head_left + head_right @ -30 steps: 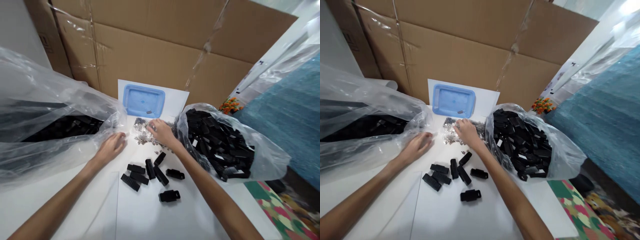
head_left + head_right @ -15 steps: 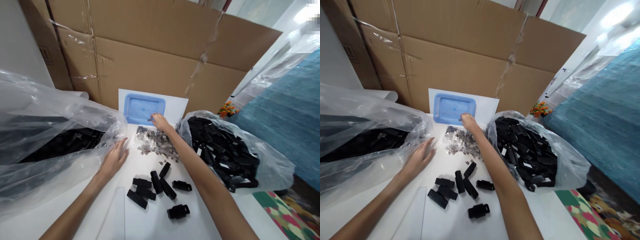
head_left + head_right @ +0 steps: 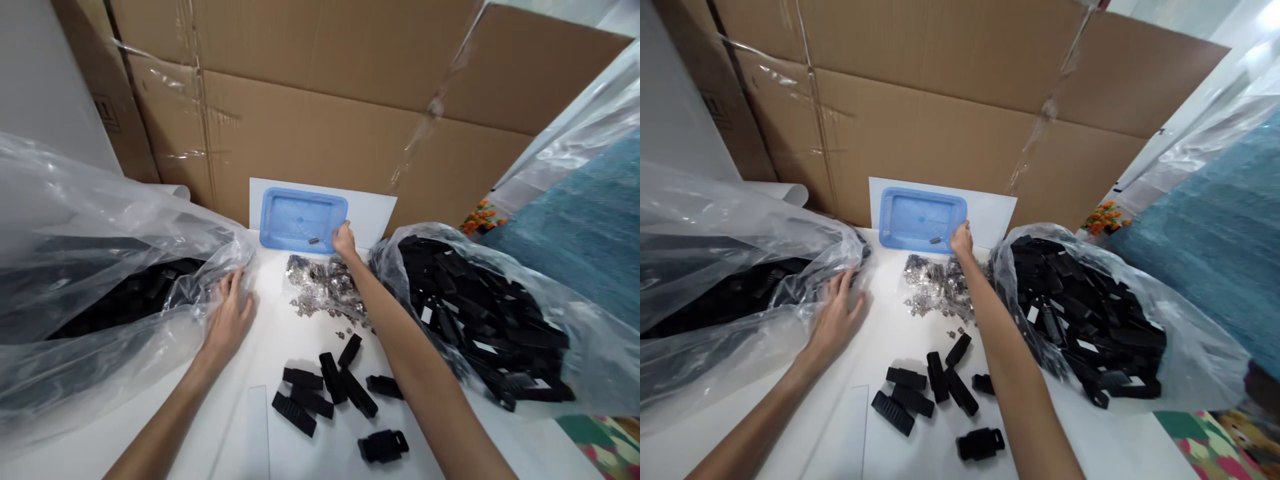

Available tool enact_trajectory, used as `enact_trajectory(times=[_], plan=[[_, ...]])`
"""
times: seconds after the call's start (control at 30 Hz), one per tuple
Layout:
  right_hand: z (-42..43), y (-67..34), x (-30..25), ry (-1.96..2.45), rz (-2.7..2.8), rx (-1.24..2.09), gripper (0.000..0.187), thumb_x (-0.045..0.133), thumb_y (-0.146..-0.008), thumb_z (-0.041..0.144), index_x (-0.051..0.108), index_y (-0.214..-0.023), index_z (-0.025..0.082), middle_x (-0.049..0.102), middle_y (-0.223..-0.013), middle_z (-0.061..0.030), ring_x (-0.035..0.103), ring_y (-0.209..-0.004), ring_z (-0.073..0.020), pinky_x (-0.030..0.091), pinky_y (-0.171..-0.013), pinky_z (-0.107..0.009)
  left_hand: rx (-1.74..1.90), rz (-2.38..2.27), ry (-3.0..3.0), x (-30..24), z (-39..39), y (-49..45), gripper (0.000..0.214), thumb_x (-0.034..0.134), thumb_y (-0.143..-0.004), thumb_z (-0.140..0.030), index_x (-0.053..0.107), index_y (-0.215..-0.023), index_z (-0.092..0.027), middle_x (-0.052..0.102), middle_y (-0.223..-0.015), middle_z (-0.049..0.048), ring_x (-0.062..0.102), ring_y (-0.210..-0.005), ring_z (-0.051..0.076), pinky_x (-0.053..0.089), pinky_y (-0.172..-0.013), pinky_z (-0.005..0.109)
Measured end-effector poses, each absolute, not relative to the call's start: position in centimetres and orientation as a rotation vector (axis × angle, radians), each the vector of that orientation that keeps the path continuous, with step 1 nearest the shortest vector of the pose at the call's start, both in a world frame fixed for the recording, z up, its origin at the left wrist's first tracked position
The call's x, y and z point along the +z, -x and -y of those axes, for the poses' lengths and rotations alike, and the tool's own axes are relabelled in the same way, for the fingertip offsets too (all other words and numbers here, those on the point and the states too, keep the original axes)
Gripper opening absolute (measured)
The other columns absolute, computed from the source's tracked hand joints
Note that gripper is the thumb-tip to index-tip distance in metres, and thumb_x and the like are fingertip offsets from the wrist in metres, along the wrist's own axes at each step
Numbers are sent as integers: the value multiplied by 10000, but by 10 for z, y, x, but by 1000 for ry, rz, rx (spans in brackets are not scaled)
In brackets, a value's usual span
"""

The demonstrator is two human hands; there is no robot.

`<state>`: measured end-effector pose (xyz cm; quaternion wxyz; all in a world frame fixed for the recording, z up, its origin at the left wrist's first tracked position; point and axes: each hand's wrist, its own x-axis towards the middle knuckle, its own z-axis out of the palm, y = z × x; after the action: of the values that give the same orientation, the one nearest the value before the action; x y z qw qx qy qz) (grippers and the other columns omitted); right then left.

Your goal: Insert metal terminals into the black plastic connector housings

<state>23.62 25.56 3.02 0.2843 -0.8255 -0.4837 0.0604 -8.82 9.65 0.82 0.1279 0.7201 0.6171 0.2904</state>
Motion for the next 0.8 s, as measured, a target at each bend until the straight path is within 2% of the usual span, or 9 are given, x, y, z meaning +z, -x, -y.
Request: enact_trajectory(times=[0.13, 0.23, 0.33, 0.43, 0.57, 0.67, 0.8], plan=[[-256, -236, 43, 2166, 1288, 174, 407, 659, -1052, 418, 624, -1377, 176, 687, -1314, -107, 708, -1113, -246, 611, -964, -471, 882, -1864, -2081, 10, -105, 100, 608, 459, -1028, -369, 438, -1618, -222, 489, -1607, 161, 547, -1439, 376, 629, -959, 467], [-258, -234, 63, 2105, 1316, 128, 399, 519, -1108, 397, 554, -1446, 188, 720, -1258, -127, 710, -1134, -280, 560, -981, -461, 903, -1878, -2080, 6, -111, 109, 611, 465, -1021, -353, 436, -1617, -221, 479, -1603, 163, 537, -1452, 360, 614, -1002, 461], [-261, -236, 87, 2038, 1349, 85, 399, 397, -1124, 367, 511, -1477, 217, 736, -1238, -156, 699, -1176, -325, 514, -968, -440, 927, -1875, -2091, 0, -116, 116, 600, 460, -1027, -341, 444, -1606, -185, 462, -1604, 180, 476, -1499, 363, 529, -1144, 504], [-263, -240, 109, 1964, 1410, 70, 419, 399, -1102, 332, 511, -1494, 235, 729, -1284, -167, 691, -1196, -346, 512, -975, -459, 971, -1870, -2096, -4, -120, 122, 569, 459, -1048, -360, 461, -1591, -190, 448, -1607, 181, 421, -1522, 376, 430, -1230, 553], [-261, -242, 125, 1835, 1567, 113, 450, 425, -1072, 270, 546, -1504, 241, 722, -1337, -148, 675, -1226, -344, 501, -1042, -495, 1051, -1873, -2080, 2, -126, 135, 540, 443, -1077, -436, 489, -1575, -232, 452, -1594, 135, 429, -1494, 373, 411, -1247, 529], [-253, -240, 125, 1718, 1716, 184, 452, 452, -1054, 237, 587, -1485, 212, 729, -1347, -132, 670, -1228, -322, 495, -1080, -487, 1103, -1867, -2067, 12, -131, 147, 528, 434, -1081, -470, 532, -1540, -227, 484, -1545, 135, 479, -1444, 368, 448, -1219, 502], [-236, -225, 116, 1560, 1927, 339, 439, 482, -1057, 242, 614, -1470, 175, 790, -1215, -105, 733, -1032, -262, 570, -975, -410, 1152, -1836, -2050, 21, -133, 159, 497, 474, -1060, -453, 546, -1511, -254, 501, -1522, 151, 568, -1358, 336, 541, -1122, 482]])
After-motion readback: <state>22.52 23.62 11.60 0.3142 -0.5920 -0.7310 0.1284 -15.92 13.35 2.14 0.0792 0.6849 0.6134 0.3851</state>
